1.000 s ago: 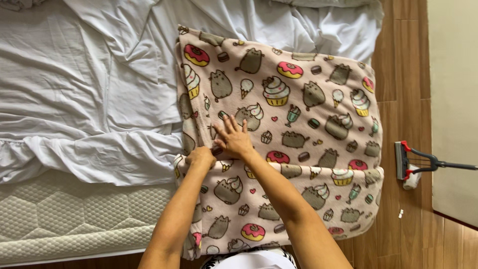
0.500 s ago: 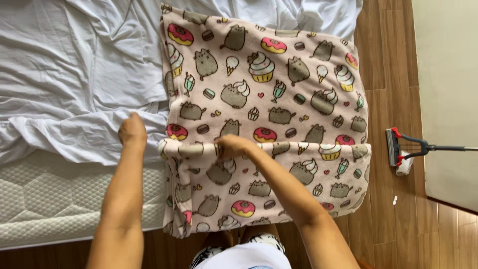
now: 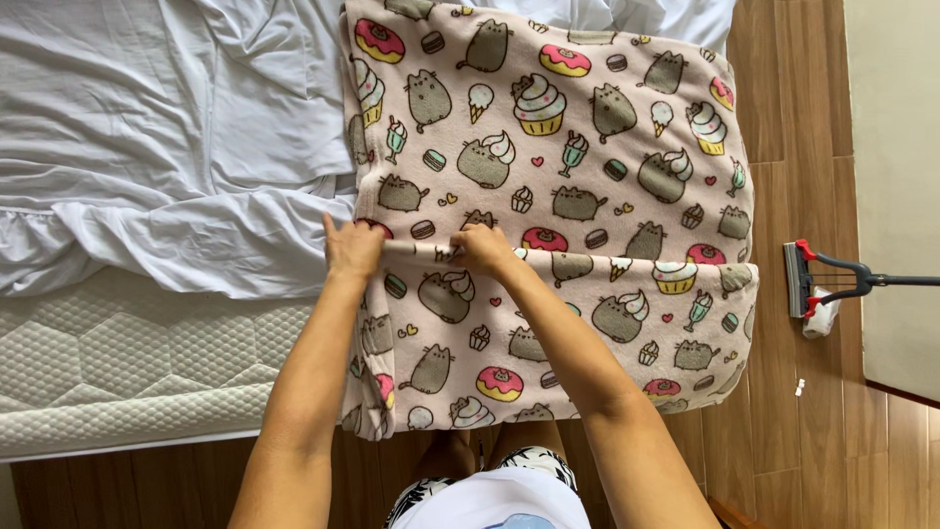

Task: The person folds a patterned pink blanket on a white bed and places it on a stack of cushions near a window.

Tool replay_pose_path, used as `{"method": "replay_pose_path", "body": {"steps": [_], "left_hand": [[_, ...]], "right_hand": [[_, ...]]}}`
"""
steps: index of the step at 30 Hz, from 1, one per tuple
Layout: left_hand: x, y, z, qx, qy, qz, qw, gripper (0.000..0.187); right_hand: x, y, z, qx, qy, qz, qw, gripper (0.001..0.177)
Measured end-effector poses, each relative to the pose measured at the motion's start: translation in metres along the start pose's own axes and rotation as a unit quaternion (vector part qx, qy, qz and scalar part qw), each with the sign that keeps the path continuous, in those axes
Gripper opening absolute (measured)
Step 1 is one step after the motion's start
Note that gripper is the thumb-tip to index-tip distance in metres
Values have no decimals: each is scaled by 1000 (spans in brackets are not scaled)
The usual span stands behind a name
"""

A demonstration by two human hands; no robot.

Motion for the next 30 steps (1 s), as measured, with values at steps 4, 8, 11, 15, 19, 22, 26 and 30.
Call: {"method": "replay_pose_path", "body": {"steps": [4,8,11,15,19,22,26,30], "left_hand": [[-12,19,-9,-97,-225,44,968,39],[-66,25,-12,-280,-171,122,937,97],[-107,8,-28,-383,-118,243,883,132],[-140,-18,-83,-388,45,268,881,143],[-133,-38,-158,-346,115,271,891,93],[-120,-23,-199,-357,31,268,894,42],[-136,2,-214,-732,40,201,650,33],[-168,3,-250,-681,154,166,697,25]], "right_hand": [[-20,-2,-12,-113,-158,24,981,29],[-36,8,-40,-111,-193,37,974,38],[-49,11,-55,-94,-150,-7,984,74],[-82,17,-64,-145,-166,8,975,86],[-125,32,-78,-155,-134,17,979,88],[-163,33,-98,-147,-105,6,984,82],[-201,26,-120,-153,-58,-23,986,83],[-215,27,-136,-165,-80,-37,982,81]]}}
Point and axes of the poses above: each hand's wrist, its own x-axis towards the middle knuckle, its own z-axis out of the back of the hand, y = z × x, the point moved 3 cm from there along x, towards the middle knuckle, and after that the axes turned 11 degrees about z, right-handed, at the moved point
